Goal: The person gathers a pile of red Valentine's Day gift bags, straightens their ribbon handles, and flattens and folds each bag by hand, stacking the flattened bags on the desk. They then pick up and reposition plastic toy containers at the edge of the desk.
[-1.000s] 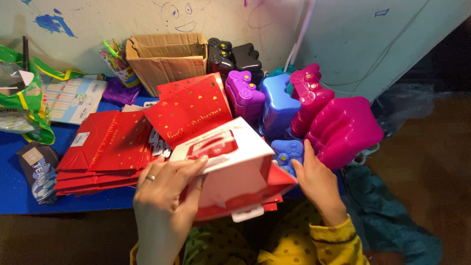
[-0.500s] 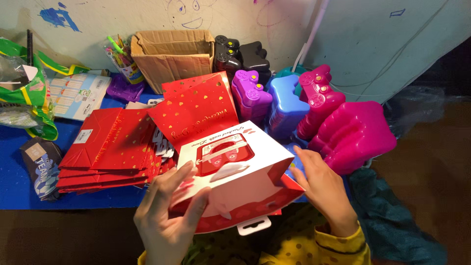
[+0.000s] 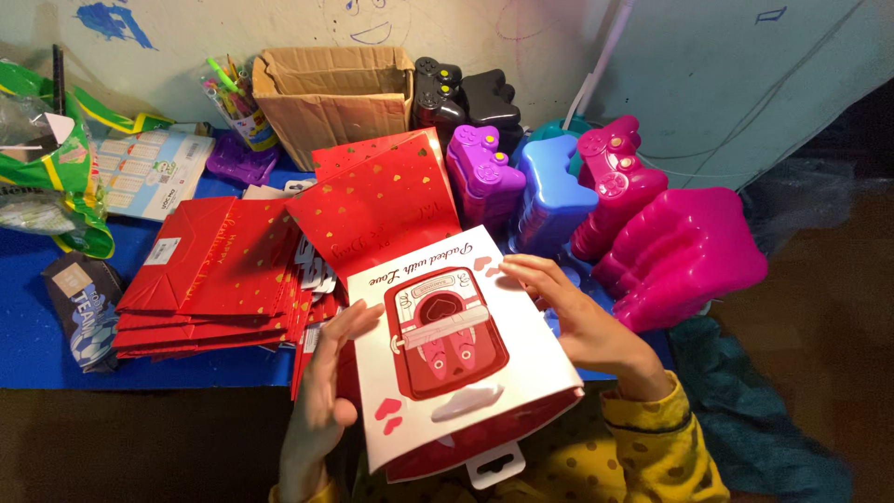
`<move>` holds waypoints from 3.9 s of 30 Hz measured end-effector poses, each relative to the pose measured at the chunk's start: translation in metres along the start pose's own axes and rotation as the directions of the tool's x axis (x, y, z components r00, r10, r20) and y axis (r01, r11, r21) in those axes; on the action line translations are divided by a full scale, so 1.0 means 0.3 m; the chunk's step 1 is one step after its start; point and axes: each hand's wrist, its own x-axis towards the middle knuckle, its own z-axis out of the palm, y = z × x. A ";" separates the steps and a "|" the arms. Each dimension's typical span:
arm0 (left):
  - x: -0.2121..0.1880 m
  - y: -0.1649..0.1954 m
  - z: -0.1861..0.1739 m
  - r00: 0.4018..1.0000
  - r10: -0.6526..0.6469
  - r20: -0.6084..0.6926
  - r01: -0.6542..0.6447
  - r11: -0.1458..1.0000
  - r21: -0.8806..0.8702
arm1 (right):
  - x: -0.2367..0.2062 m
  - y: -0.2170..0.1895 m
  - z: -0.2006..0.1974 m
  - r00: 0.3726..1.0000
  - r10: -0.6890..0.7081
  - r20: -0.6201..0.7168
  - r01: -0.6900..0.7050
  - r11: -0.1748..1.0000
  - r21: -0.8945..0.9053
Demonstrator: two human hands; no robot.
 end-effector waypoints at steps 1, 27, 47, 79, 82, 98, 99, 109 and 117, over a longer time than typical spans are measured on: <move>0.008 -0.018 0.010 1.000 -0.003 -0.028 0.001 0.999 -0.045 | 0.008 0.002 -0.005 0.998 -0.056 0.017 0.058 0.991 -0.117; 0.091 -0.130 0.069 0.970 0.029 -0.243 0.063 0.929 0.364 | 0.026 0.141 0.071 0.941 -0.234 -0.245 0.189 0.963 -0.193; -0.048 0.032 -0.197 0.703 0.003 -0.711 0.082 0.993 0.086 | 0.133 0.089 0.321 0.937 0.285 -0.203 0.054 0.457 0.888; 0.241 -0.171 0.171 0.999 0.051 -0.010 -0.014 0.462 0.887 | 0.120 0.178 0.418 0.885 0.190 -0.424 -0.087 0.964 0.249; 0.234 -0.166 0.142 0.998 0.011 0.058 -0.056 0.494 0.868 | 0.093 0.201 0.423 0.885 0.210 -0.415 -0.091 0.953 0.288; 0.245 -0.123 0.088 0.975 0.205 -0.081 -0.070 0.634 0.770 | 0.084 0.142 0.403 0.871 0.221 -0.440 -0.062 0.936 0.347; 0.236 -0.083 0.102 0.968 0.234 -0.093 -0.073 0.615 0.785 | 0.084 0.116 0.399 0.869 0.188 -0.457 -0.098 0.972 0.213; 0.136 0.238 0.163 0.796 0.574 -0.192 -0.158 0.504 0.849 | 0.128 -0.193 0.330 0.838 -0.297 -0.457 0.120 0.918 -0.378; 0.113 0.404 0.064 0.746 0.621 -0.242 -0.004 0.368 0.930 | 0.061 -0.297 0.270 0.939 0.023 -0.343 -0.206 0.837 -0.508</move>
